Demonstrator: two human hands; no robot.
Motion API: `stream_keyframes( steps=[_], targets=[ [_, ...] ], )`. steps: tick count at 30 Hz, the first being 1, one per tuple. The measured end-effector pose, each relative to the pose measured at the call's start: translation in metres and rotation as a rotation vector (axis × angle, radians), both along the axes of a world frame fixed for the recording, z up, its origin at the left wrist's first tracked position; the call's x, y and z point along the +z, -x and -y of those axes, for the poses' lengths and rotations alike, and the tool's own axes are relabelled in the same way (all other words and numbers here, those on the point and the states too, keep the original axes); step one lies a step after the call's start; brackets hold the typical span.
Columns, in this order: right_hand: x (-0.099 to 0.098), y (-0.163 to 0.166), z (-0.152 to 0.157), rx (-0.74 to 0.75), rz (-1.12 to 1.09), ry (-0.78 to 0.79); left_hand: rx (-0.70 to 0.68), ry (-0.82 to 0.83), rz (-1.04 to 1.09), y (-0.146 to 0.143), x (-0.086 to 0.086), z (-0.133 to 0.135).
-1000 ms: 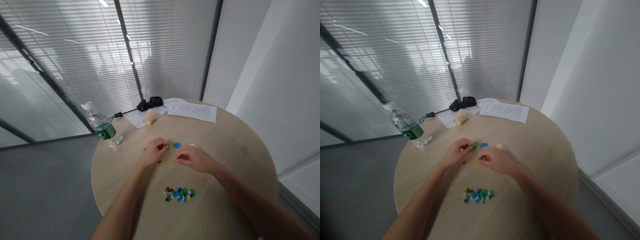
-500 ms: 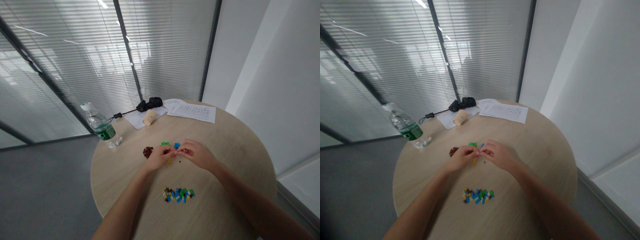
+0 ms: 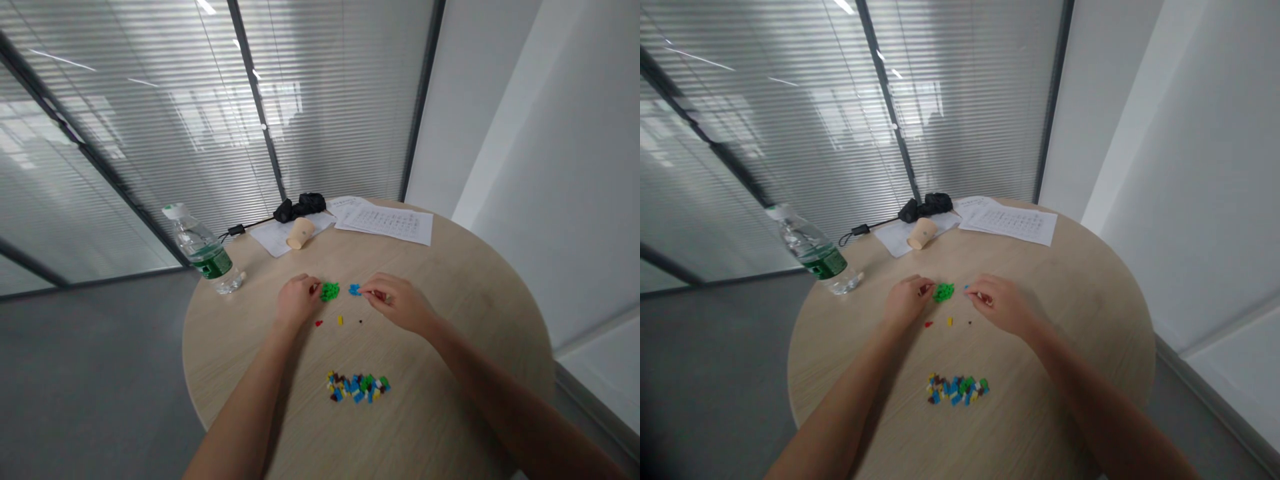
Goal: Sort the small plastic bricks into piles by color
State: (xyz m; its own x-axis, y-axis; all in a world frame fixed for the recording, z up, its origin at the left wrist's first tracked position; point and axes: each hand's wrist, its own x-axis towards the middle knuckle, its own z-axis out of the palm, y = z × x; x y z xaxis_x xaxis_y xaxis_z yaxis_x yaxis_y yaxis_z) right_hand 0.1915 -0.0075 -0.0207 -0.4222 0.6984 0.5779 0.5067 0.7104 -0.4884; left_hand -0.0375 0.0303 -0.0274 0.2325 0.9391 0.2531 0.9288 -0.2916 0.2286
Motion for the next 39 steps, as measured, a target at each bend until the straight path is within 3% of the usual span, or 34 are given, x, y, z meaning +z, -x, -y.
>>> stream_keyframes(
  steps=[18, 26, 33, 39],
  targets=[
    [-0.007, 0.001, 0.0, 0.046, 0.136, -0.012, -0.035, 0.048, -0.141, -0.003, -0.002, 0.002],
    [-0.005, 0.007, 0.003, 0.054, 0.058, 0.141, -0.038, 0.047, -0.161, -0.003, -0.002, 0.002],
    [-0.005, 0.015, 0.015, 0.394, 0.29, 0.429, -0.028, 0.042, -0.176, -0.003, -0.005, 0.001],
    [-0.008, 0.021, 0.023, 0.54, 0.395, 0.468, -0.017, 0.067, -0.16, -0.003, -0.003, 0.002]
  ],
)
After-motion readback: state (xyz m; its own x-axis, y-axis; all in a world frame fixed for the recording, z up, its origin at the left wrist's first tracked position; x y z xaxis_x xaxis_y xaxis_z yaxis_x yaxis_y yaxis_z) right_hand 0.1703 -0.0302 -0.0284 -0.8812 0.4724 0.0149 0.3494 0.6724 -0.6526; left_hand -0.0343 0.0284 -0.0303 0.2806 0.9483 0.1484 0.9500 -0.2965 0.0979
